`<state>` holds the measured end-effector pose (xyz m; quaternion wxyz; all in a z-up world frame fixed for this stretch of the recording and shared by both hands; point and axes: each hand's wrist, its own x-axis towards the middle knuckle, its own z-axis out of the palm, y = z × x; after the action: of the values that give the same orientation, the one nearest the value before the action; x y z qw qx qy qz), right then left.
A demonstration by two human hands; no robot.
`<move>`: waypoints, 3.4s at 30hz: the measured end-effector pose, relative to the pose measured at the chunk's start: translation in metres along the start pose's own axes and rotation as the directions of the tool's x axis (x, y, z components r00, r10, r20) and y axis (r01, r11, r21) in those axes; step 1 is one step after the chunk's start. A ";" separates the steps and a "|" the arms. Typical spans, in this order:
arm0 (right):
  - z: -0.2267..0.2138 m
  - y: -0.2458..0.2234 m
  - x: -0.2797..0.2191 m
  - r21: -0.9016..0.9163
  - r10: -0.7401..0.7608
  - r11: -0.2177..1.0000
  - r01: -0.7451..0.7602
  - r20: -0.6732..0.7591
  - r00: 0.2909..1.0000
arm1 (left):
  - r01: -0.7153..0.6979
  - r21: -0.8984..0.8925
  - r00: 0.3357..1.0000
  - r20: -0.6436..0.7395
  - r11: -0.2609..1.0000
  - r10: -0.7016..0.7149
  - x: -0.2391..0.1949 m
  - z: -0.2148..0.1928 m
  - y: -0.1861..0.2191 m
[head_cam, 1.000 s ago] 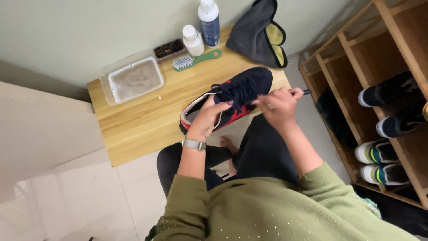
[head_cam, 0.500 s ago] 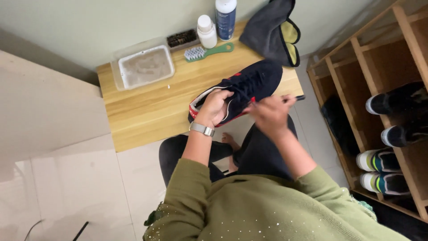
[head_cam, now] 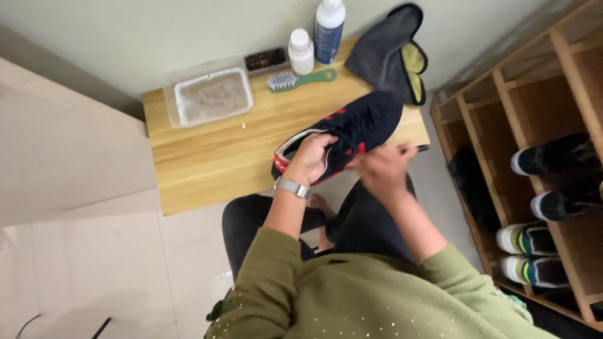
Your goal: The person cleans a black and red sneaker using a brush and a cleaning solution. They dip the brush into a container of soapy water and scrub the shoe's upper, laces, and sole. The person rotates the shoe to access different areas and continues scrubbing throughout the video.
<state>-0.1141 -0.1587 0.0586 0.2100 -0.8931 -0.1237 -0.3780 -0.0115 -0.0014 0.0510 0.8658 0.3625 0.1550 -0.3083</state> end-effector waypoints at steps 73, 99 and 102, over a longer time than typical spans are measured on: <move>-0.022 0.049 0.009 0.152 0.635 0.772 -0.617 -0.179 0.752 | -0.569 0.496 0.353 0.868 -0.656 0.350 0.043 -0.054 -0.074; -0.030 0.077 0.009 -0.071 0.510 0.831 -0.551 -0.295 0.808 | -0.729 0.683 0.607 0.614 0.046 0.505 0.014 -0.016 -0.058; -0.008 0.069 -0.003 -0.004 0.513 0.850 -0.527 -0.224 0.829 | -0.575 0.575 0.429 0.818 -0.582 0.384 0.045 -0.044 -0.078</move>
<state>-0.0945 -0.2235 0.0419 0.2874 -0.8535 0.1597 -0.4043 -0.0297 -0.0314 -0.0434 0.3063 0.8438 -0.4001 0.1850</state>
